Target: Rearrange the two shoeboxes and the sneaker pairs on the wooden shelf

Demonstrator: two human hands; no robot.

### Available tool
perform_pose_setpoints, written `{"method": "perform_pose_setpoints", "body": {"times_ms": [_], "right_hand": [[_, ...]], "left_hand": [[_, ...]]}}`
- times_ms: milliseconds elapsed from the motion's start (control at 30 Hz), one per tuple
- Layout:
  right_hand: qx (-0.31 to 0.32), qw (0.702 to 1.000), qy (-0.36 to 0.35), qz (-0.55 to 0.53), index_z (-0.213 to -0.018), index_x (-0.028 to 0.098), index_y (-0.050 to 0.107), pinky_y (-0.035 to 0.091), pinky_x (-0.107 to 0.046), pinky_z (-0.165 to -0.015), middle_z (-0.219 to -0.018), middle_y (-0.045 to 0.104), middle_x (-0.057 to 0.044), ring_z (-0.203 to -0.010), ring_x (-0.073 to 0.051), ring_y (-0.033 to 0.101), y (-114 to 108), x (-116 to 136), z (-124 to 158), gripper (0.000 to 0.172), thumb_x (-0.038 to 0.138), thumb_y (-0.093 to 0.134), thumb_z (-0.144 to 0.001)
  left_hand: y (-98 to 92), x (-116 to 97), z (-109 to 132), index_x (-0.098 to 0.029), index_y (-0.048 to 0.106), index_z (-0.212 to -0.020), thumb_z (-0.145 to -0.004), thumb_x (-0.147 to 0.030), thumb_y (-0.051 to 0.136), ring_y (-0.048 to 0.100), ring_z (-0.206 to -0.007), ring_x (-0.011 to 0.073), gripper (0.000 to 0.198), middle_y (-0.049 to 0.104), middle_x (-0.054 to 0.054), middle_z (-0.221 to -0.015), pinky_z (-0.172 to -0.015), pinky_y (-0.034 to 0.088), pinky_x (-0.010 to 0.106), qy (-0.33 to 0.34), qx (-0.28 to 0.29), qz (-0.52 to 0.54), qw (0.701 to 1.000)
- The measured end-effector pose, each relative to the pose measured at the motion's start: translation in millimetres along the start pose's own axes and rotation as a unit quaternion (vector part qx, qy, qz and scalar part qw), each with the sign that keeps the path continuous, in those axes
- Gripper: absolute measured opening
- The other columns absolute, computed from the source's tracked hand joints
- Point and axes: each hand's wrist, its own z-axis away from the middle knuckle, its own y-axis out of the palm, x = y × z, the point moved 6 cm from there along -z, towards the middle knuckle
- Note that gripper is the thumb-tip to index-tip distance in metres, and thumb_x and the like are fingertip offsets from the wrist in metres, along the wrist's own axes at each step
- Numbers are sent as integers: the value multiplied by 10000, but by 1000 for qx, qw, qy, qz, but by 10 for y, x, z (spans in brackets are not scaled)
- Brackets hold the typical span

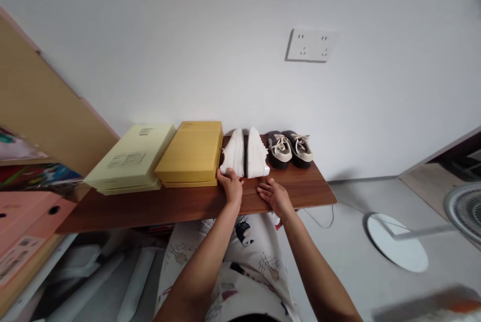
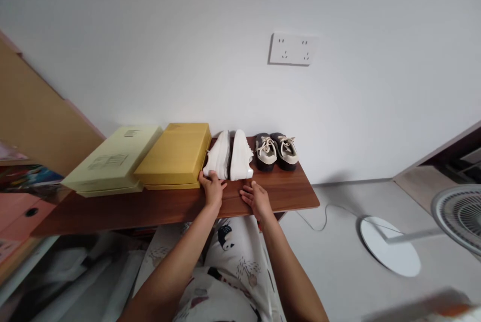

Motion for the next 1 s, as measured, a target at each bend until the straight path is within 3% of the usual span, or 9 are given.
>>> {"method": "perform_pose_setpoints", "body": {"times_ms": [133, 233, 367, 500, 600, 667, 800, 900, 1000], "right_hand": [[-59, 986, -135, 83, -989, 199, 620, 556, -311, -654, -884, 715, -64, -713, -174, 677, -591, 405, 136, 422, 509, 732, -726], [-183, 921, -287, 192, -1032, 173, 618, 538, -374, -804, -970, 687, -90, -825, -189, 649, -924, 924, 69, 437, 533, 639, -784], [-263, 795, -406, 367, -1218, 134, 564, 414, -499, -1035, -1253, 577, -195, -1184, -295, 533, -892, 1441, -264, 549, 510, 595, -818], [-227, 742, -441, 451, -1347, 119, 462, 325, -551, -1107, -1395, 460, -229, -1364, -331, 358, -700, 1533, -677, 629, 470, 582, -840], [-205, 732, -455, 464, -1363, 113, 423, 326, -538, -1116, -1379, 464, -216, -1358, -319, 360, -676, 1457, -830, 643, 436, 588, -832], [-210, 735, -457, 454, -1340, 124, 433, 341, -515, -1110, -1342, 490, -199, -1331, -310, 390, -722, 1423, -863, 628, 436, 599, -821], [-271, 771, -436, 376, -1262, 141, 454, 408, -464, -1045, -1228, 552, -172, -1191, -288, 509, -899, 1446, -842, 603, 507, 606, -807], [-340, 818, -376, 273, -1227, 149, 432, 455, -413, -976, -1145, 591, -148, -1050, -257, 582, -1097, 1435, -814, 602, 592, 546, -835], [-344, 849, -333, 222, -1232, 164, 414, 473, -374, -947, -1167, 595, -144, -1040, -239, 598, -1202, 1402, -828, 587, 638, 424, -886]], "left_hand": [[-121, 76, 372, -213, 205, -1465, -962, -400, 468, 635, -1134, 237, 597, 297, 236, -1504, -872, 582, 350, 15, 27, -4, 1000], [-60, -18, 566, -208, 332, -1430, -906, -340, 573, 565, -1239, 261, 591, 306, 207, -1479, -968, 536, 373, 113, 66, -57, 990], [267, -99, 605, -178, 380, -1422, -895, -239, 553, 600, -1168, 246, 558, 371, 203, -1385, -974, 524, 395, 165, 130, -87, 974], [597, -177, 604, -187, 351, -1462, -907, -174, 488, 589, -1174, 229, 572, 369, 200, -1409, -1034, 472, 420, 234, 189, -117, 946], [648, -162, 653, -198, 294, -1503, -910, -170, 473, 540, -1257, 252, 620, 301, 211, -1494, -1054, 453, 435, 255, 207, -144, 934], [598, -161, 709, -169, 265, -1518, -895, -179, 506, 429, -1370, 303, 668, 240, 231, -1541, -1105, 392, 481, 264, 178, -181, 930], [666, -334, 860, -141, 266, -1521, -873, -215, 569, 215, -1476, 374, 718, 228, 244, -1562, -1166, 240, 586, 328, 122, -240, 905], [1137, -537, 903, -200, 314, -1502, -898, -201, 529, 313, -1448, 318, 642, 327, 197, -1526, -1147, 332, 514, 382, 216, -222, 871], [1717, -675, 757, -182, 382, -1444, -892, -158, 524, 469, -1350, 301, 570, 430, 211, -1448, -1053, 454, 448, 359, 292, -246, 852]]}}
